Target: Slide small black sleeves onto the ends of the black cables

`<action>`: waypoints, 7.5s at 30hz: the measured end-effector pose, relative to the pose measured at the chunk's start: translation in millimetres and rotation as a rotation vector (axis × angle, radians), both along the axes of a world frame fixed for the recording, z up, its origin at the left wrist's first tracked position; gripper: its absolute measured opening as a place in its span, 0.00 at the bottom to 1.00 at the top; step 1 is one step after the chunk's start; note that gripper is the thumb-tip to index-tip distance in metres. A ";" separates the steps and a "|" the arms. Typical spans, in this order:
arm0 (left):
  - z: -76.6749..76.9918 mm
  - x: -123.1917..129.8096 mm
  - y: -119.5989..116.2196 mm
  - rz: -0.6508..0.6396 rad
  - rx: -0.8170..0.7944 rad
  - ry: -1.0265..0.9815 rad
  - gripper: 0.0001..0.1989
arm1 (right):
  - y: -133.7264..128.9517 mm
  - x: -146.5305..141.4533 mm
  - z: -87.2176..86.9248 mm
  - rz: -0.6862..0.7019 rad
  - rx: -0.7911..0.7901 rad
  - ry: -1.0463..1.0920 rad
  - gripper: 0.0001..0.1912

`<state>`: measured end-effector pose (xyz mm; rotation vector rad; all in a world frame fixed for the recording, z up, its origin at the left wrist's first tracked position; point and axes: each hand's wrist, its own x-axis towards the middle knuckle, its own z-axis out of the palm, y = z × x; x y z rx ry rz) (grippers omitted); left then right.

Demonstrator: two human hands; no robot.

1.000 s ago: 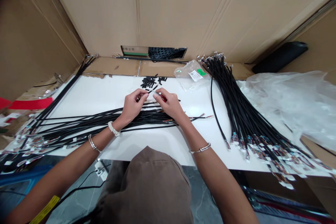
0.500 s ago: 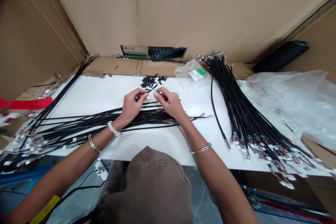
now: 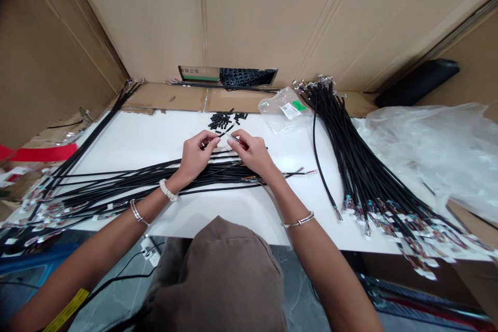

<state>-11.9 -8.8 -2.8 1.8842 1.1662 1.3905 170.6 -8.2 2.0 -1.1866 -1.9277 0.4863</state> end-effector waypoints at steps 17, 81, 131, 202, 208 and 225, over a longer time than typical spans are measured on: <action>0.0 -0.7 0.0 -0.017 -0.017 -0.023 0.06 | -0.1 0.5 2.0 -0.014 0.001 0.018 0.15; -2.0 -0.7 0.8 0.020 0.099 0.054 0.04 | 0.7 2.8 2.3 0.043 -0.165 0.141 0.15; -2.5 -1.7 0.0 0.056 0.130 0.156 0.04 | -2.7 -0.5 5.4 0.001 -0.107 0.050 0.15; -3.8 2.0 0.2 0.041 0.132 0.001 0.04 | -1.6 -14.9 -0.4 -0.023 -0.125 0.246 0.13; -2.8 1.3 0.5 0.041 0.105 -0.003 0.05 | -1.4 -18.4 0.8 -0.014 -0.172 0.299 0.15; 0.9 1.3 -1.2 0.005 -0.082 -0.073 0.08 | 1.1 -17.0 1.5 0.049 -0.267 0.414 0.18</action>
